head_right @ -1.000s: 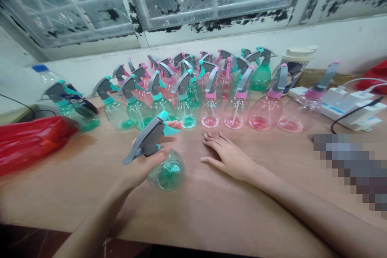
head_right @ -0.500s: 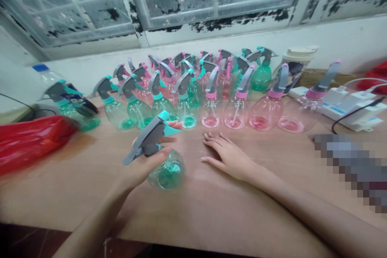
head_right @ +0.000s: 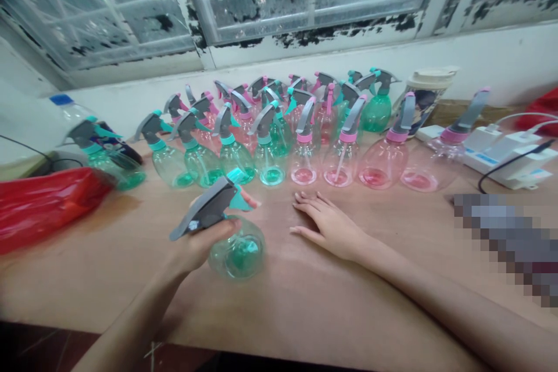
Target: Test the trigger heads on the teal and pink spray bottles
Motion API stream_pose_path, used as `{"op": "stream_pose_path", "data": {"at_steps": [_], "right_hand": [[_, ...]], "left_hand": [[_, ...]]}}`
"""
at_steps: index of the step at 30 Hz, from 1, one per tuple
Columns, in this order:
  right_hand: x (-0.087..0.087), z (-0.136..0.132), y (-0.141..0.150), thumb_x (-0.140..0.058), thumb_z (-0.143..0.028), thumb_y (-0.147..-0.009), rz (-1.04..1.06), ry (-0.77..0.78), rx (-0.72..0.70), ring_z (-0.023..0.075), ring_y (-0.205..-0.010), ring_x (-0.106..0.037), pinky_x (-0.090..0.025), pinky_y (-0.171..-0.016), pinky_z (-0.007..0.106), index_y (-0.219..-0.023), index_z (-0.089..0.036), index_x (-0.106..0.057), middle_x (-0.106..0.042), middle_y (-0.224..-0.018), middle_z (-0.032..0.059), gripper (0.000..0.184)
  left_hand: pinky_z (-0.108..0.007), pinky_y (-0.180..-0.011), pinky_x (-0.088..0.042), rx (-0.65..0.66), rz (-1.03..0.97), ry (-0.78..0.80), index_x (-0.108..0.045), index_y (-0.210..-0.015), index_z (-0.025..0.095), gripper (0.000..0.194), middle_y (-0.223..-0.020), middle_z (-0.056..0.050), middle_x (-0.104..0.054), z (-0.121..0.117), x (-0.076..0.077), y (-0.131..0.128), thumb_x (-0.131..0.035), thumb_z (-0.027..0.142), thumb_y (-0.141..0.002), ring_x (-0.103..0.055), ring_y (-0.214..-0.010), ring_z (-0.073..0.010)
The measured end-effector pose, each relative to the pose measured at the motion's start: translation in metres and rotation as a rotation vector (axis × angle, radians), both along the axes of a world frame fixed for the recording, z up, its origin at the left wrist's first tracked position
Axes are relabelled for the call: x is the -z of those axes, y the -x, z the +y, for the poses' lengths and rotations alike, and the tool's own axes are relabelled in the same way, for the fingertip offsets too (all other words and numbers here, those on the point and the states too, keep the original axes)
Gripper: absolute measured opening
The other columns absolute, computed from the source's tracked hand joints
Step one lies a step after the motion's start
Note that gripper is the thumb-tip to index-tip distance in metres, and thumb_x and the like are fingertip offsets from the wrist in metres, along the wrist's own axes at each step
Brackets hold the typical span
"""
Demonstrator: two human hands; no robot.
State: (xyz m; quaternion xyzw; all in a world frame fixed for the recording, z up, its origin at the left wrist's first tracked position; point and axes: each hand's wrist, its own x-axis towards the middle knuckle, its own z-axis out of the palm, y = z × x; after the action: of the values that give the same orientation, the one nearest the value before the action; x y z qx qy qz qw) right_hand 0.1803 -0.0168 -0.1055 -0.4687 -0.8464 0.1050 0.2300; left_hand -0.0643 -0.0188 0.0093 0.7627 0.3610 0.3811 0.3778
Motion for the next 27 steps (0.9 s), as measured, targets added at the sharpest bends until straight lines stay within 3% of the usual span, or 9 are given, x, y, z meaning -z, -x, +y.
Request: {"op": "stream_pose_path", "data": {"at_steps": [4, 12, 15, 20, 27], "right_hand": [[0.0, 0.0, 0.0, -0.048, -0.055, -0.093, 0.0, -0.007, -0.006, 0.0282, -0.137, -0.041, -0.027, -0.116, 0.054, -0.135, -0.02, -0.053, -0.051, -0.144, 0.0115, 0.055], [0.0, 0.0, 0.0, -0.048, -0.054, -0.093, 0.018, -0.007, -0.006, 0.0288, -0.137, -0.042, -0.028, -0.115, 0.054, -0.137, -0.02, -0.051, -0.051, -0.144, 0.0125, 0.056], [0.001, 0.0, 0.0, -0.048, -0.054, -0.093, 0.013, -0.004, -0.011, 0.0285, -0.137, -0.042, -0.029, -0.115, 0.054, -0.136, -0.019, -0.051, -0.051, -0.144, 0.0127, 0.056], [0.002, 0.001, -0.001, -0.049, -0.054, -0.093, 0.029, -0.022, -0.017, 0.0288, -0.136, -0.043, -0.031, -0.114, 0.055, -0.136, -0.021, -0.052, -0.052, -0.143, 0.012, 0.055], [0.004, 0.001, 0.0, -0.048, -0.055, -0.093, 0.024, -0.029, -0.018, 0.0291, -0.135, -0.043, -0.031, -0.113, 0.055, -0.136, -0.02, -0.052, -0.052, -0.143, 0.0127, 0.055]], "left_hand": [[-0.034, -0.077, -0.056, -0.023, 0.014, -0.025, -0.065, -0.114, 0.025, 0.041, -0.121, -0.006, -0.066, 0.0, 0.003, -0.003, -0.056, 0.022, -0.074, -0.063, -0.105, -0.0252], [-0.036, -0.09, -0.055, -0.059, 0.032, -0.073, -0.059, -0.126, 0.026, 0.048, -0.127, -0.007, -0.065, 0.0, 0.009, -0.004, -0.063, 0.021, -0.078, -0.064, -0.108, -0.0225], [-0.036, -0.091, -0.054, -0.069, 0.03, -0.077, -0.056, -0.128, 0.028, 0.051, -0.124, -0.006, -0.066, 0.001, 0.012, -0.003, -0.065, 0.022, -0.078, -0.066, -0.103, -0.0204], [-0.034, -0.072, -0.056, -0.177, 0.103, -0.035, -0.055, -0.125, 0.024, 0.054, -0.109, -0.007, -0.068, -0.003, 0.017, 0.0, -0.07, 0.034, -0.074, -0.066, -0.093, -0.024], [-0.04, -0.073, -0.055, -0.227, 0.091, -0.064, -0.056, -0.123, 0.027, 0.061, -0.095, -0.004, -0.067, -0.008, 0.023, 0.01, -0.076, 0.045, -0.068, -0.064, -0.082, -0.0253]]}}
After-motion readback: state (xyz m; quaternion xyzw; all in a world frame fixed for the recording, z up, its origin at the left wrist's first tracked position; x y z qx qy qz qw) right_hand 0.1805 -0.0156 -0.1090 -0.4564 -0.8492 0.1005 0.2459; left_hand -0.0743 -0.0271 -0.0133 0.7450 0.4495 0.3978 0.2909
